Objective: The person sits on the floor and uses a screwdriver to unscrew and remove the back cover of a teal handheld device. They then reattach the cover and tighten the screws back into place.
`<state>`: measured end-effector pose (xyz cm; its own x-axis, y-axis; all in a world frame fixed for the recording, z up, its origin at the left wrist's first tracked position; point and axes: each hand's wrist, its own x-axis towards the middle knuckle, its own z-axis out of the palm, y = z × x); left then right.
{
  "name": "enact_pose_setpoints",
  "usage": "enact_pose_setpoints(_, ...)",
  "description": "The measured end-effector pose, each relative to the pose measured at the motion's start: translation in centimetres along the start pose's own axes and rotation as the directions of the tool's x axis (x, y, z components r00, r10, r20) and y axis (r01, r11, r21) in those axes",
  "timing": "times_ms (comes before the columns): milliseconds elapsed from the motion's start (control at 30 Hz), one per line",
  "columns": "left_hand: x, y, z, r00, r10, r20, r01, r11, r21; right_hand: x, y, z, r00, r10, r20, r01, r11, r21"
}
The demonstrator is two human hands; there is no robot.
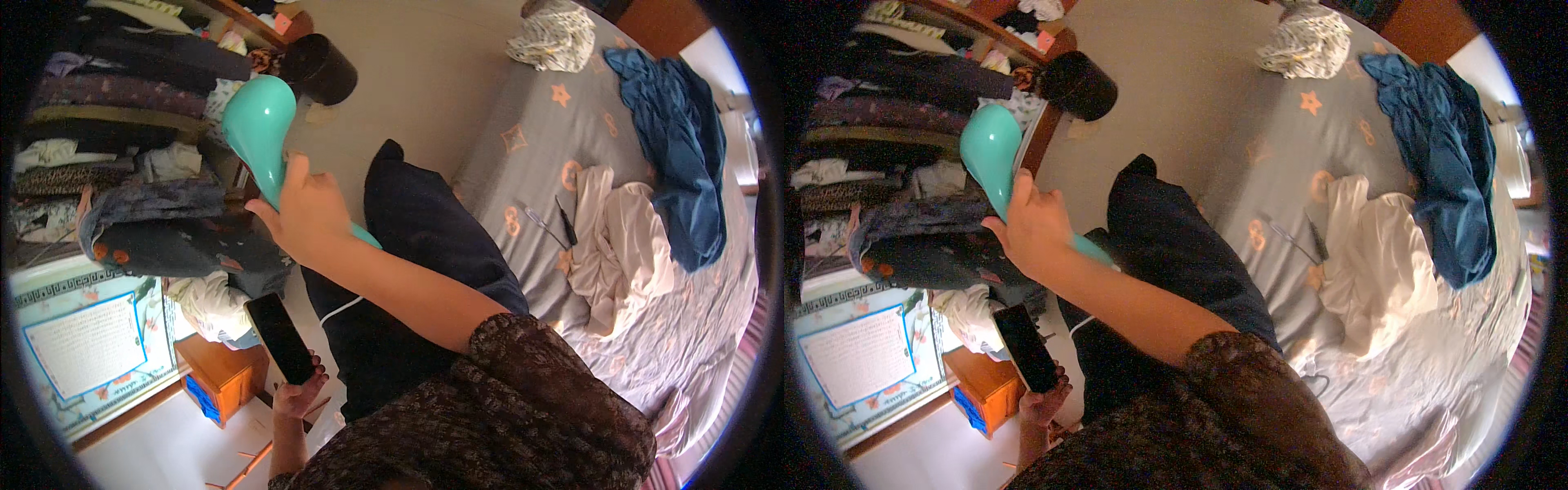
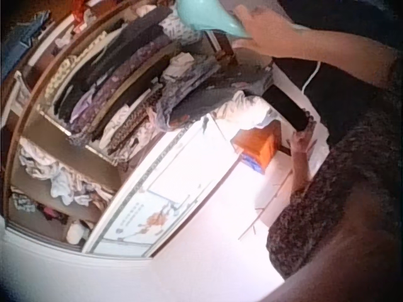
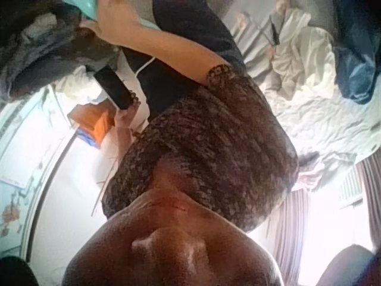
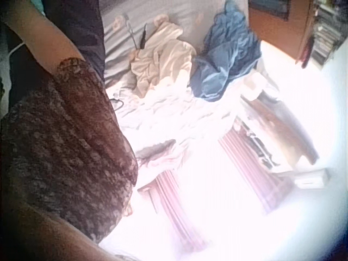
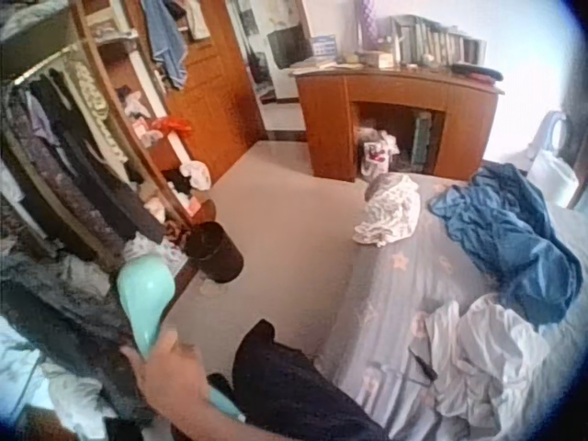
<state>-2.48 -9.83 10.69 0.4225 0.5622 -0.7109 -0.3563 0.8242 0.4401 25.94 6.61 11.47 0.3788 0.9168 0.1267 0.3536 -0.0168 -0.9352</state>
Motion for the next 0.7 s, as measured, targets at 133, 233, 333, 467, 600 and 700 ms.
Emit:
enact_pose_setpoints(133, -0.2, -0.2, -0.7, 1.0, 0.013, 0.01, -0.013, 1.0, -0.015, -1.4, -0.3, 0.6, 0.997, -0.035, 0.072, 0.03, 0.997, 0.065)
enact_pose_setpoints(233, -0.5, -0.6, -2.0, 0.999, 0.034, 0.014, -0.034, 0.999, -0.035, -2.6, -0.6, 1.2, 0.99, -0.104, 0.09, 0.096, 0.991, 0.093)
enact_pose_setpoints(333, -0.8, -0.7, -2.4, 0.998, 0.054, 0.008, -0.054, 0.998, -0.031, -3.9, -0.1, 1.7, 0.969, -0.246, 0.041, 0.24, 0.965, 0.106)
enact_pose_setpoints(467, -0.8, -0.6, -2.4, 0.996, 0.083, -0.017, -0.083, 0.997, 0.004, -4.6, 1.1, 0.6, 0.88, -0.465, 0.095, 0.431, 0.867, 0.252)
enact_pose_setpoints(600, -0.6, -0.5, -2.4, 0.973, 0.15, -0.177, -0.145, 0.989, 0.044, -7.2, 6.6, 3.7, 0.833, -0.389, 0.393, 0.082, 0.789, 0.608)
enact_pose_setpoints(700, -1.9, -2.0, -8.0, 0.969, 0.209, -0.134, -0.179, 0.962, 0.206, -9.7, 8.0, 6.2, 0.853, -0.459, 0.247, -0.035, 0.424, 0.905)
